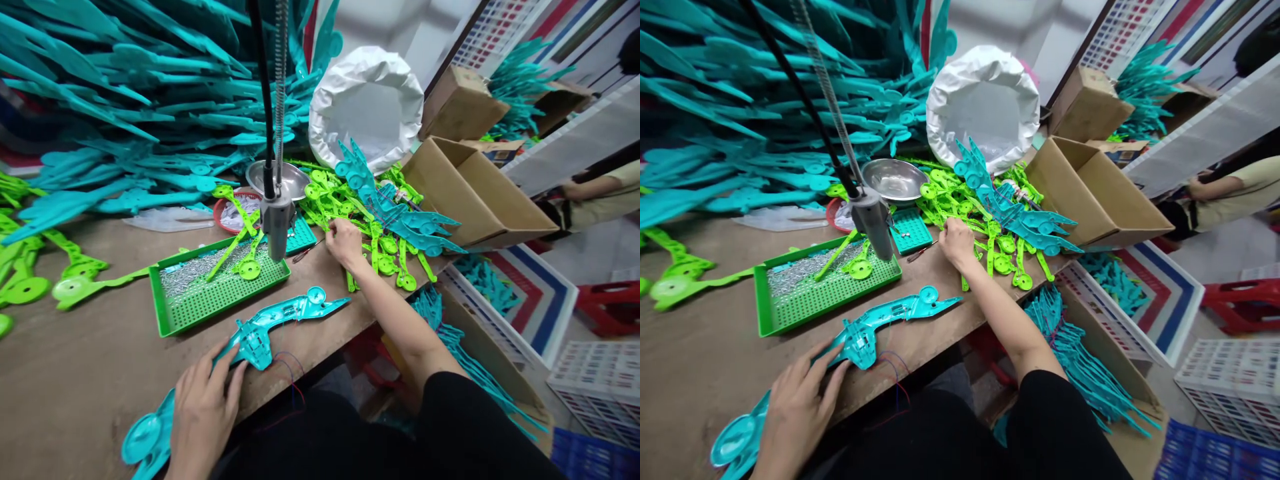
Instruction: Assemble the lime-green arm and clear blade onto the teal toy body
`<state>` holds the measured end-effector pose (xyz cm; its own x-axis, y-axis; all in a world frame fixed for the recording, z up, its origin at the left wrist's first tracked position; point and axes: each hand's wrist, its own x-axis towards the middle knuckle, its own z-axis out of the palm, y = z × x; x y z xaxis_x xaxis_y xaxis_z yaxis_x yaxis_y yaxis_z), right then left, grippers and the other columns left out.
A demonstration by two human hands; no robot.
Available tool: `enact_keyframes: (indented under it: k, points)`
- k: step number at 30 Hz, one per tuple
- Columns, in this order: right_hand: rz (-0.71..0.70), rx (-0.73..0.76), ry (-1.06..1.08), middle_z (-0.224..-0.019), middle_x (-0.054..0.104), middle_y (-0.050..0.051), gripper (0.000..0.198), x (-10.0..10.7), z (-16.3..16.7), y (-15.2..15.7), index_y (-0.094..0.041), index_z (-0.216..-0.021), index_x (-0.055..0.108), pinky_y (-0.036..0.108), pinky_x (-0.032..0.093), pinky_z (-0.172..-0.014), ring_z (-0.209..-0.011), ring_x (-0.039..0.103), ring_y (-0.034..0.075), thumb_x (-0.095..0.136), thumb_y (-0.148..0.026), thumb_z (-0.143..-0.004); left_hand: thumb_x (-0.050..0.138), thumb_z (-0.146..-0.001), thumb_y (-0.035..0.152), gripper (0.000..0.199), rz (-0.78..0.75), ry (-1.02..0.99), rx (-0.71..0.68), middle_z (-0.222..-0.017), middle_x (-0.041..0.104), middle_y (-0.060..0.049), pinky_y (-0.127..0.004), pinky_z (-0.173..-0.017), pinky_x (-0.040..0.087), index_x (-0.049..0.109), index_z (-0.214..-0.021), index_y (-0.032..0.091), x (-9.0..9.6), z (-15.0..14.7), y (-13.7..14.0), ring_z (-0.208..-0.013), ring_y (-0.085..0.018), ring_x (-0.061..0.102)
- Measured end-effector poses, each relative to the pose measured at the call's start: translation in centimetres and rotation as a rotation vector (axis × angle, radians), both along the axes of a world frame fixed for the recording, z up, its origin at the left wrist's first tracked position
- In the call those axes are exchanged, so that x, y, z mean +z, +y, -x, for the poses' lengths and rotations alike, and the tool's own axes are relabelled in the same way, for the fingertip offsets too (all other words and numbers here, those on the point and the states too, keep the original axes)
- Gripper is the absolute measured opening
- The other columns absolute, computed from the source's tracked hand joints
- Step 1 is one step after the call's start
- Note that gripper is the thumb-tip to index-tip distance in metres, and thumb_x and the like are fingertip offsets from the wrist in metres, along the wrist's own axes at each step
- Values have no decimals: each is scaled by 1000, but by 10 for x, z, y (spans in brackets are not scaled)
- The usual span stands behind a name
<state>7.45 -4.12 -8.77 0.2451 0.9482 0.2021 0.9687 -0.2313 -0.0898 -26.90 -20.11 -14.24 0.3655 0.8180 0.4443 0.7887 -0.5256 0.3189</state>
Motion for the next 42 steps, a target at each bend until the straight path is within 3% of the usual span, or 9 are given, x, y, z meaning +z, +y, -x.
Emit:
enact_keyframes:
  k: [5, 12, 16, 22, 27, 30, 33, 37, 42]
  points:
    - [125, 72, -54, -111, 65, 21, 25, 6, 1, -14, -11, -94, 72, 36, 46, -82, -100, 64, 30, 48, -13, -88, 51, -99, 36, 29, 24, 12, 8, -123, 66, -12, -42, -87, 47, 60, -122, 21, 0, 0, 0, -105, -29, 64]
    - [129, 114, 54, -115, 70, 19, 36, 16, 23, -6, -13, -116, 66, 37, 48, -91, -111, 64, 31, 48, -8, -86, 54, -98, 36, 29, 45, -24, -19, -122, 66, -12, -43, -87, 50, 60, -123, 23, 0, 2, 1, -105, -29, 65]
    - [158, 34, 116, -104, 75, 19, 34, 12, 33, 7, -15, -116, 70, 38, 51, -84, -100, 71, 32, 47, -17, -92, 55, -97, 35, 30, 50, -47, -40, -120, 66, -12, -42, -87, 51, 60, -124, 22, 1, 3, 3, -104, -28, 66]
    - [88, -44, 196, -109, 76, 16, 34, 12, 40, 9, -19, -117, 72, 41, 54, -89, -104, 72, 32, 50, -32, -95, 57, -97, 33, 30, 25, -46, -44, -123, 65, -13, -45, -89, 52, 60, -123, 20, 1, 2, 3, -106, -29, 65]
    - [-112, -72, 626, -103, 77, 11, 35, 2, 33, 21, -16, -113, 73, 42, 54, -98, -103, 72, 27, 71, -22, -79, 58, -96, 33, 30, 51, -54, -49, -123, 65, -12, -46, -91, 53, 60, -124, 20, 0, 1, 2, -107, -29, 65]
    - [-139, -118, 882, -95, 77, 9, 41, -6, 25, 33, -11, -111, 71, 36, 62, -79, -79, 74, 20, 75, -16, -70, 56, -97, 35, 31, 58, -76, -59, -124, 64, -13, -47, -92, 53, 60, -125, 21, 5, 0, 2, -110, -29, 64]
    - [-136, -132, 927, -92, 76, 7, 36, -6, 16, 38, -10, -107, 71, 31, 62, -65, -66, 71, 15, 72, -14, -71, 56, -97, 34, 32, 44, -117, -85, -125, 64, -13, -46, -94, 53, 59, -126, 20, 19, -2, 6, -110, -28, 65]
    - [-212, -123, 881, -95, 77, 8, 33, 5, 10, 30, -10, -103, 73, 33, 61, -76, -79, 73, 19, 69, -14, -71, 58, -96, 25, 30, 8, -180, -177, -120, 67, -10, -39, -93, 55, 59, -126, 21, 40, -19, 17, -108, -23, 66]
    - [-310, -50, 682, -103, 76, 8, 29, 13, 21, 17, -13, -104, 73, 35, 53, -96, -92, 70, 20, 60, -17, -78, 49, -100, 24, 23, -30, -5, -337, -114, 70, -10, -38, -87, 54, 63, -117, 16, 56, -80, 46, -101, -23, 64]
